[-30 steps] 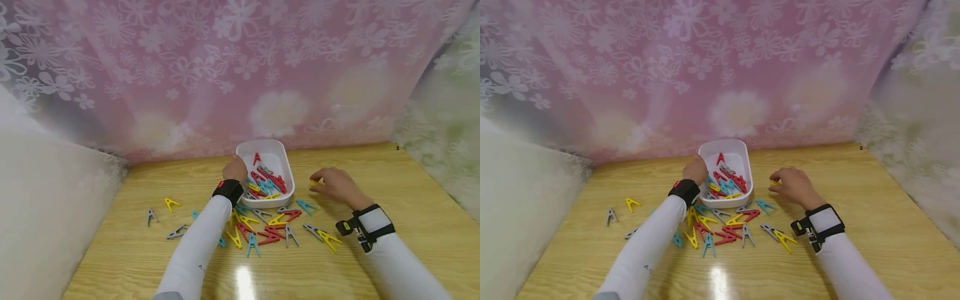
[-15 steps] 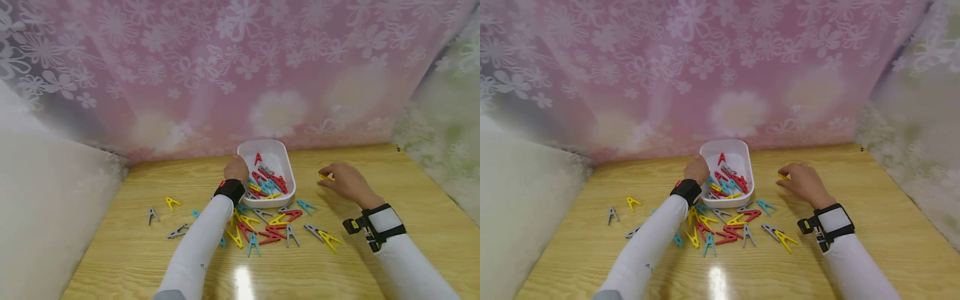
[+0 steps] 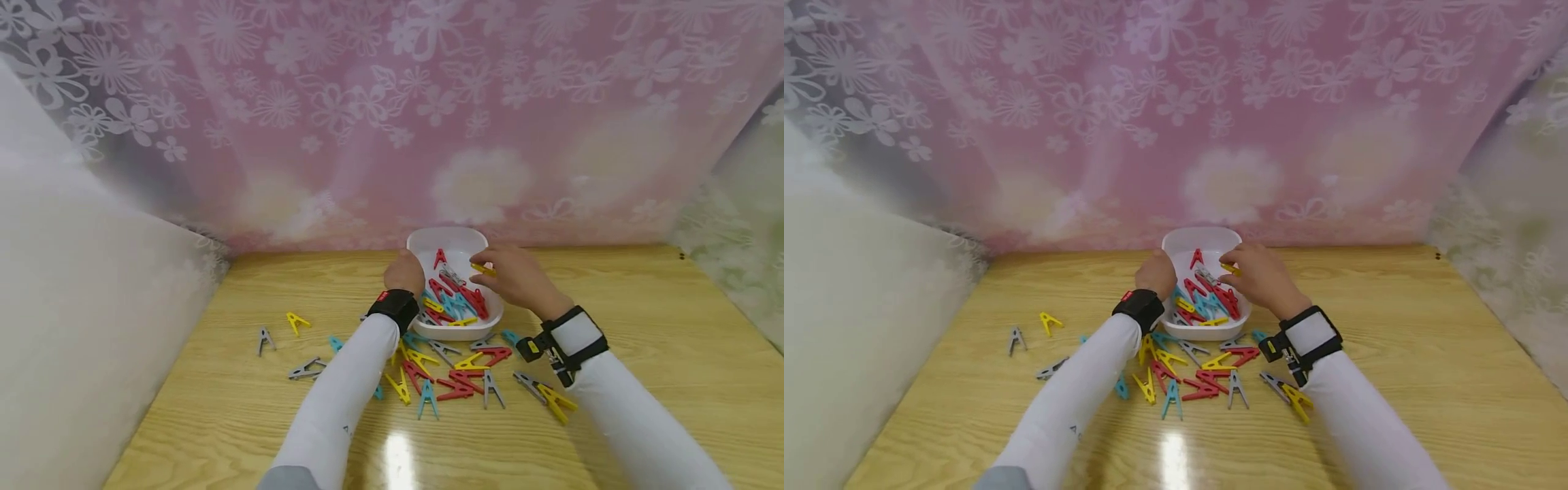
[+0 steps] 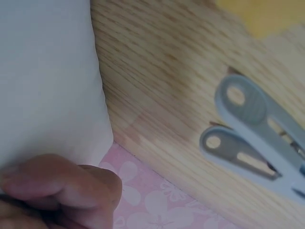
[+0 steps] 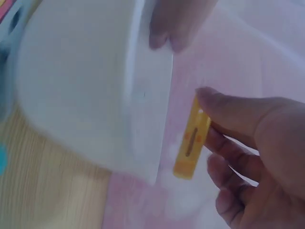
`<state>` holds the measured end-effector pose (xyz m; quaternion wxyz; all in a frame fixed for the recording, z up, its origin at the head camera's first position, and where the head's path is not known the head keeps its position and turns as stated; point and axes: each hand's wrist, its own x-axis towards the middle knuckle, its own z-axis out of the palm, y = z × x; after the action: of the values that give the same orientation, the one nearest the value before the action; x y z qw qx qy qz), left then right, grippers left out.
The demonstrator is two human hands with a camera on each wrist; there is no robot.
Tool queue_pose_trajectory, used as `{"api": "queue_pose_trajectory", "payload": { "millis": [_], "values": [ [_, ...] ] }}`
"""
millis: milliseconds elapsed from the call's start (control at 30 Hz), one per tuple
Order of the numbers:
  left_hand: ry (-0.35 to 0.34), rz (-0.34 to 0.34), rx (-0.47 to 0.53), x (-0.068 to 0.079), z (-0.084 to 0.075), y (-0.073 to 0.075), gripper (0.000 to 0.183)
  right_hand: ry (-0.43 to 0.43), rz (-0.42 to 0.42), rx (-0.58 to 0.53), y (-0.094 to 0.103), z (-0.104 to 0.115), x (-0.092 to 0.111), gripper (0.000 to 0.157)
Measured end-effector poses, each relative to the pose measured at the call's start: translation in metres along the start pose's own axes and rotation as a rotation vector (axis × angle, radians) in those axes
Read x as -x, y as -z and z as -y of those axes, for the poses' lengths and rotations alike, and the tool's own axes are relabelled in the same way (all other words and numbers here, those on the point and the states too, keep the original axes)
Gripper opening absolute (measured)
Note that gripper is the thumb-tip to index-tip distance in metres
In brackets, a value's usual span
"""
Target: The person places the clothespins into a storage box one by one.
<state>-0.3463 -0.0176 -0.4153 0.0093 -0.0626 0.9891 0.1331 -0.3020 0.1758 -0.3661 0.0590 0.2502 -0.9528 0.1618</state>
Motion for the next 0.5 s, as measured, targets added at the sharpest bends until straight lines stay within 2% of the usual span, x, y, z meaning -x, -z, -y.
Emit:
{"api": "queue_pose_trajectory", "payload": {
  "millis": [200,333,500],
  "values": [
    [-0.020,0.021,-0.003,0.003,-0.007,-0.002,0.037,0.009,0.018,-0.045,-0.004,0.009,-0.002,0.052],
    [-0.035,0.020,-0.025,0.000,-0.005,-0.003,0.040,-0.055,0.013,-0.111,-0.002,0.000,0.014,0.044],
    [-0.014,0.032,-0.028,-0.006,0.001,-0.003,0.044,-0.127,0.020,-0.172,0.001,-0.017,0.040,0.037]
  ]
}}
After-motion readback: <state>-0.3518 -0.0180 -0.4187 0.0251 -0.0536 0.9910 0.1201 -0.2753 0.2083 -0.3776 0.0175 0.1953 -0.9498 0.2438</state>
